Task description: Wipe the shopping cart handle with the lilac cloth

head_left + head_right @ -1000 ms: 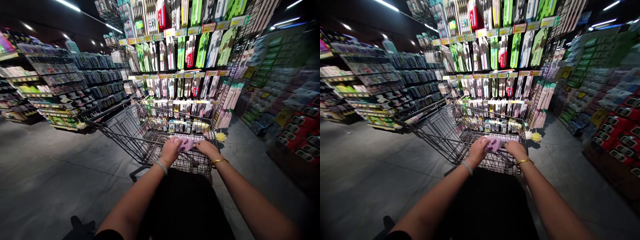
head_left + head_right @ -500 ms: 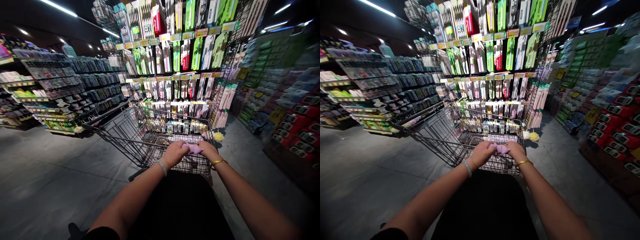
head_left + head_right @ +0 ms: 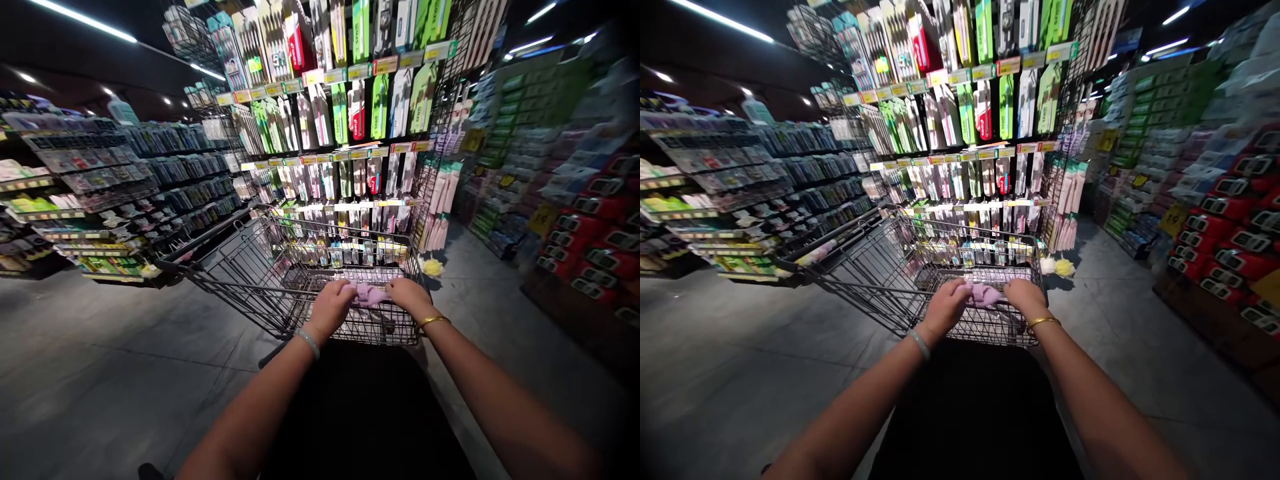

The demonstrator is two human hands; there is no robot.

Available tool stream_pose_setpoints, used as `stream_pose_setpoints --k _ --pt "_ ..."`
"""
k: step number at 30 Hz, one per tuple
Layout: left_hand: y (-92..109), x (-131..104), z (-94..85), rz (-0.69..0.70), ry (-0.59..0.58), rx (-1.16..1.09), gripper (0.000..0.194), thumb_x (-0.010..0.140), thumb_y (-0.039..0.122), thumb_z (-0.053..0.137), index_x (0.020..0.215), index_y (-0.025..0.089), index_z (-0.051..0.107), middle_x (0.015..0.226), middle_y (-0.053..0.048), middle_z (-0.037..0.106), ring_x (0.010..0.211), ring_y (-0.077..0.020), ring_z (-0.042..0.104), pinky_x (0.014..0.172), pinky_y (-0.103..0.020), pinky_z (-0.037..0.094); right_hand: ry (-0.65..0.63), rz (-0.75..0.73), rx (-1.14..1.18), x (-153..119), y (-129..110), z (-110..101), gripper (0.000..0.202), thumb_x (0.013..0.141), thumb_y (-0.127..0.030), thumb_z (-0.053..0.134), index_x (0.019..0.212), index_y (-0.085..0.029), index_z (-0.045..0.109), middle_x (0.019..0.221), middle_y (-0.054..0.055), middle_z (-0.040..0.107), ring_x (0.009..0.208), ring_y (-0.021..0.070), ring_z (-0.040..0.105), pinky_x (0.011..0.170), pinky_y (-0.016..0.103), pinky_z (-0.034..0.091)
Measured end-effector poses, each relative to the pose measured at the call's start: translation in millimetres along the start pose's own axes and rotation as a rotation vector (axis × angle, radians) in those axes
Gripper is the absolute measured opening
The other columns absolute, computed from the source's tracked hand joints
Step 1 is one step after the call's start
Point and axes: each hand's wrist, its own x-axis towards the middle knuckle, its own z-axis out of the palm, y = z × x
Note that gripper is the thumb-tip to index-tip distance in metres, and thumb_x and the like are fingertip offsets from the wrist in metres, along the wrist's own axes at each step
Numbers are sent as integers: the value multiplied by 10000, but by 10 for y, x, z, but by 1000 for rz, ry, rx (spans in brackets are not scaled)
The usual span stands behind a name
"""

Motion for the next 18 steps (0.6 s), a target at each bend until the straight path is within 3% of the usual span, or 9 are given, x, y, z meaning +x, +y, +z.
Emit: stream_pose_setpoints --k 2,4,8,10,13,14,16,18 --pt "76 -68 53 -13 58 17 213 952 156 531 1125 198 650 1184 -105 622 1076 -233 562 900 -399 531 -7 6 6 24 -16 2 409 901 -361 401 1055 -196 741 1173 143 705 1046 275 671 840 355 498" --pt "207 -109 138 107 63 22 170 961 179 539 1082 199 658 1148 -84 641 1068 -230 558 925 -401 515 -17 14 6 44 -30 0 403 894 -364 421 1056 -188 746 1166 158 706 1039 277 676 842 356 498" --pt "273 -22 161 387 -93 6 160 994 205 502 1012 222 659 1098 -48 656 1043 -202 561 954 -384 486 -20 21 0 42 -14 -10 401 905 -370 418 1051 -194 748 1171 152 707 1044 267 677 863 350 492" --pt "168 68 72 269 -158 -5 142 986 228 525 1046 247 651 1107 -35 652 1040 -192 564 936 -360 486 -11 24 2 29 5 -12 412 915 -374 401 1063 -198 743 1185 145 703 1057 267 672 869 351 493" --pt "40 149 -50 -121 -153 33 155 943 247 584 1088 223 632 1067 -64 641 969 -207 576 832 -352 508 -4 30 11 21 13 -9 417 917 -374 395 1073 -195 738 1192 150 699 1071 274 666 882 364 493" --pt "43 151 -67 -194 -142 46 157 931 237 592 1080 208 630 1044 -73 638 948 -214 576 808 -355 509 -3 30 13 22 8 -7 415 915 -371 399 1073 -192 737 1190 155 698 1074 277 665 888 370 491" --pt "117 126 -65 -187 -138 47 151 925 207 575 1064 202 634 1056 -78 640 965 -218 573 826 -358 505 -4 28 15 25 -5 -8 412 910 -367 404 1066 -182 738 1176 167 700 1069 286 667 890 382 492" --pt "213 96 -51 -50 -153 0 168 938 184 542 1069 218 641 1123 -62 647 1039 -210 561 907 -352 487 -4 25 13 23 -12 -12 418 910 -366 400 1059 -174 739 1164 176 701 1053 295 670 874 388 496"
